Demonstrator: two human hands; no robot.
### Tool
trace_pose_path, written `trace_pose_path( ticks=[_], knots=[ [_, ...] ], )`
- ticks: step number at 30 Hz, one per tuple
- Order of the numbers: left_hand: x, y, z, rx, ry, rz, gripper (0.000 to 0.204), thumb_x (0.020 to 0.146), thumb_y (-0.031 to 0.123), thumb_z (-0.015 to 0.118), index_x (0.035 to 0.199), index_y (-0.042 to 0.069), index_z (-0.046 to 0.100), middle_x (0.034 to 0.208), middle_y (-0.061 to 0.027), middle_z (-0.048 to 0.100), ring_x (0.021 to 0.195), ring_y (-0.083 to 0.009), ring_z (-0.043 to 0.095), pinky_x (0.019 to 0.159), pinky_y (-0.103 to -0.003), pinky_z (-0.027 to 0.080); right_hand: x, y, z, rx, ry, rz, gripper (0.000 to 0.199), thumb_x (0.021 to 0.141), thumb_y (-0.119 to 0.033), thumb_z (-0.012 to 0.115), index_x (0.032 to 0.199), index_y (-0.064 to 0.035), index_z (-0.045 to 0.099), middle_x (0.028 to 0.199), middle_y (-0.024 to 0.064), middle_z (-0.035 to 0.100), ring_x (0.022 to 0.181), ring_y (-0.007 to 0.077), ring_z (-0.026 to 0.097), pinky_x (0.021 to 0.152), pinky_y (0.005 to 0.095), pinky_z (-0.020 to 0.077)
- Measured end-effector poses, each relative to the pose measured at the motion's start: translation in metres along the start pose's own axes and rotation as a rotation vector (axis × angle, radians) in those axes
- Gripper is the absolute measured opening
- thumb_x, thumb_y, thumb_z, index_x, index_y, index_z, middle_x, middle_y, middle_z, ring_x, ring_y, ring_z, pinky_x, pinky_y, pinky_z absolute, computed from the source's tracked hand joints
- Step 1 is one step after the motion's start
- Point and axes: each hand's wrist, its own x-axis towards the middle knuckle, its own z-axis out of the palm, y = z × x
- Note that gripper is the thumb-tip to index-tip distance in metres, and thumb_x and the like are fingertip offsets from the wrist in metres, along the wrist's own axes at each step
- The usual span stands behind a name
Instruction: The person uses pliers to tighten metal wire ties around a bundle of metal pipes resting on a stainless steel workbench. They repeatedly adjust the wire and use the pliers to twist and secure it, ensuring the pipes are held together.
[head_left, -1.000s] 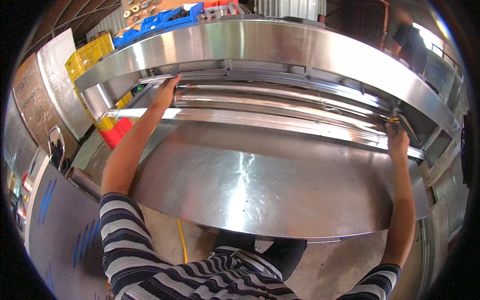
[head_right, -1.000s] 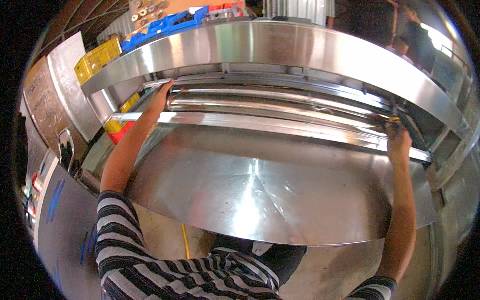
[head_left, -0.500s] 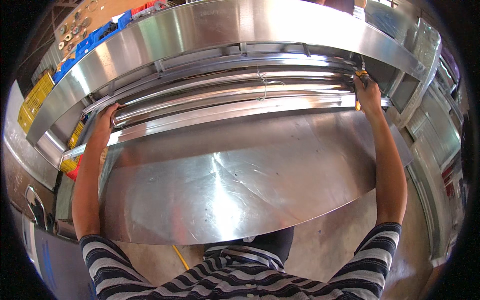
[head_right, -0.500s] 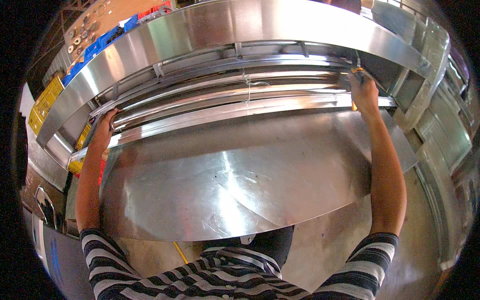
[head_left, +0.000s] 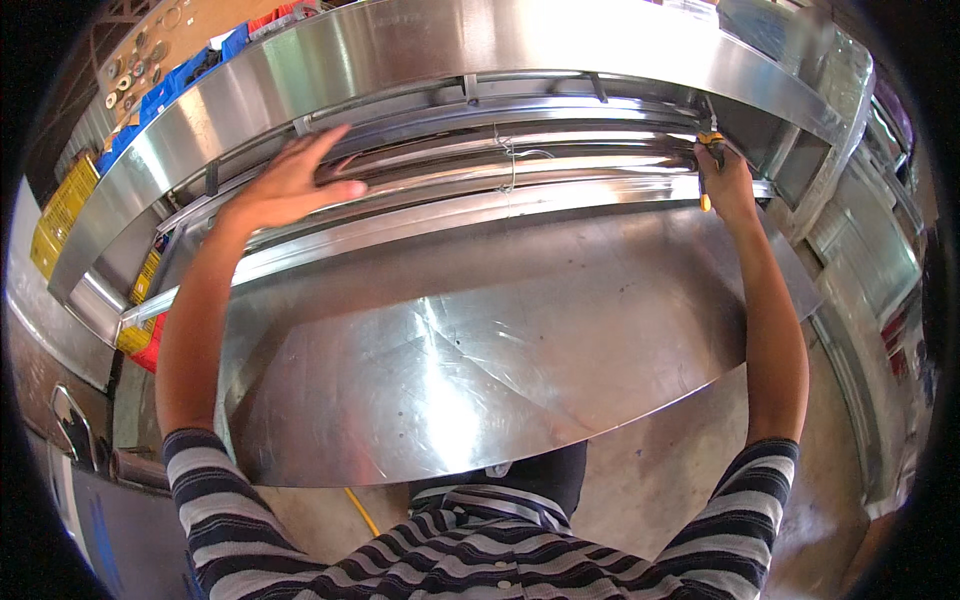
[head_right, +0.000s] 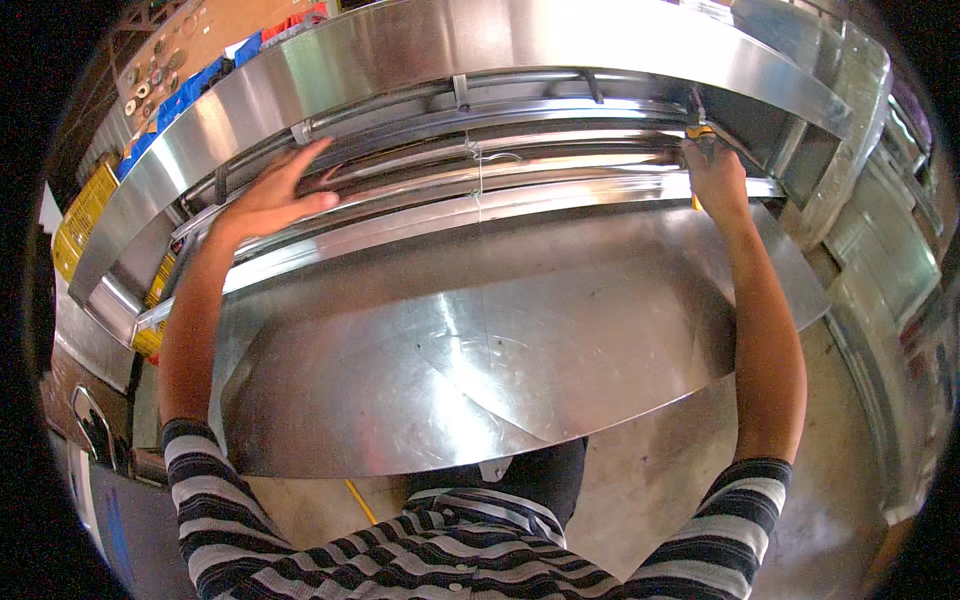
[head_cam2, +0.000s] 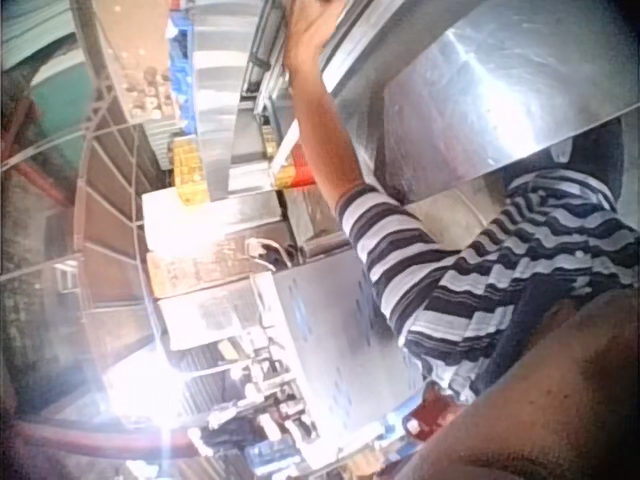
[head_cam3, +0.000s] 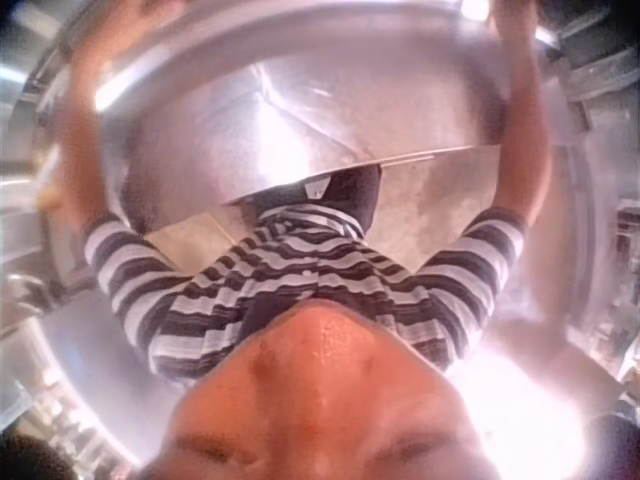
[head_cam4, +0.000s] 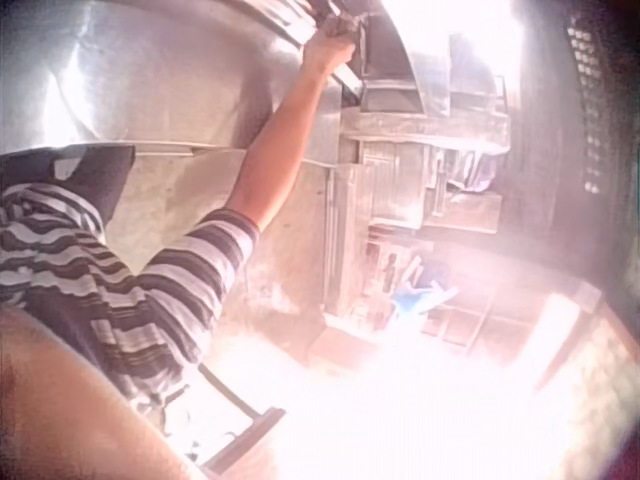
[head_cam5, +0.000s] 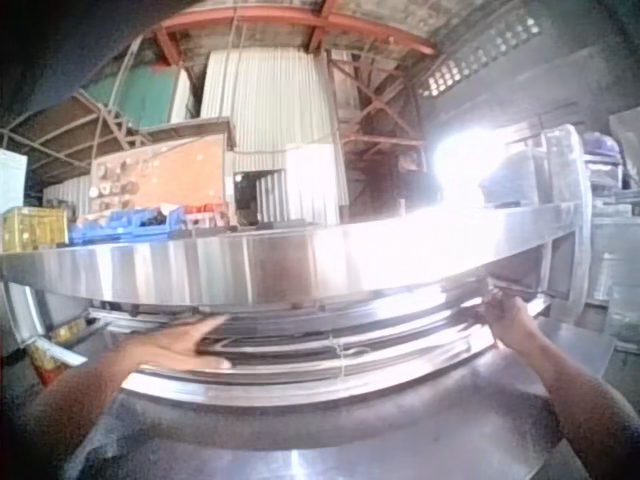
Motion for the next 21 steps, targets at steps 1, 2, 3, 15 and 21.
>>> trace_pose_path(
  ticks=[1,2,3,15,21],
  knots=[
    [0.011,0.006,0.010,-0.051,-0.076,-0.050,0.105,0.085,0.071,0.069,0.160,0.005,0.035,0.155,-0.0278,0.045,0.145,-0.0426,0.044,0.120,-0.050,0.034,-0.001,-0.015,-0.005,0.032,-0.055,0.082,0.047,0.100,-0.044,0.062,0.115,-0.0001,0.070,0.099,0.0257,0.074,0.100,0.0425,0.073,0.088,0.0478,0.0540],
    [0.015,0.007,0.017,-0.102,-0.151,-0.101,0.106,0.084,0.072,0.070,0.160,0.006,0.035,0.155,-0.0274,0.045,0.144,-0.0425,0.044,0.120,-0.050,0.034,-0.003,-0.023,-0.005,0.063,-0.112,0.164,0.048,0.100,-0.044,0.062,0.116,-0.0002,0.070,0.098,0.0253,0.074,0.100,0.0423,0.073,0.088,0.0477,0.0540],
    [0.016,0.010,0.025,-0.035,-0.085,-0.061,0.104,0.084,0.068,0.072,0.158,0.005,0.036,0.150,-0.0268,0.049,0.139,-0.0415,0.049,0.116,-0.050,0.038,-0.006,-0.017,-0.011,0.017,-0.041,0.095,0.048,0.100,-0.045,0.062,0.116,-0.0005,0.070,0.099,0.0248,0.074,0.099,0.0419,0.073,0.088,0.0472,0.0541],
    [-0.005,0.006,0.015,0.008,-0.019,-0.037,0.095,0.084,0.054,0.081,0.153,0.002,0.041,0.133,-0.0252,0.061,0.115,-0.0328,0.064,0.096,-0.040,0.051,-0.011,-0.012,-0.013,0.085,-0.063,0.004,0.047,0.101,-0.046,0.061,0.104,0.0007,0.070,0.083,0.0207,0.072,0.080,0.0357,0.072,0.077,0.0474,0.0539],
    [-0.007,0.007,0.016,-0.059,-0.057,-0.054,0.098,0.082,0.064,0.078,0.151,0.002,0.044,0.131,-0.0256,0.061,0.115,-0.0349,0.065,0.097,-0.044,0.052,-0.010,0.008,-0.005,0.043,-0.037,-0.061,0.048,0.100,-0.048,0.063,0.105,-0.0008,0.070,0.082,0.0224,0.071,0.082,0.0402,0.072,0.076,0.0469,0.0535]
  ],
)
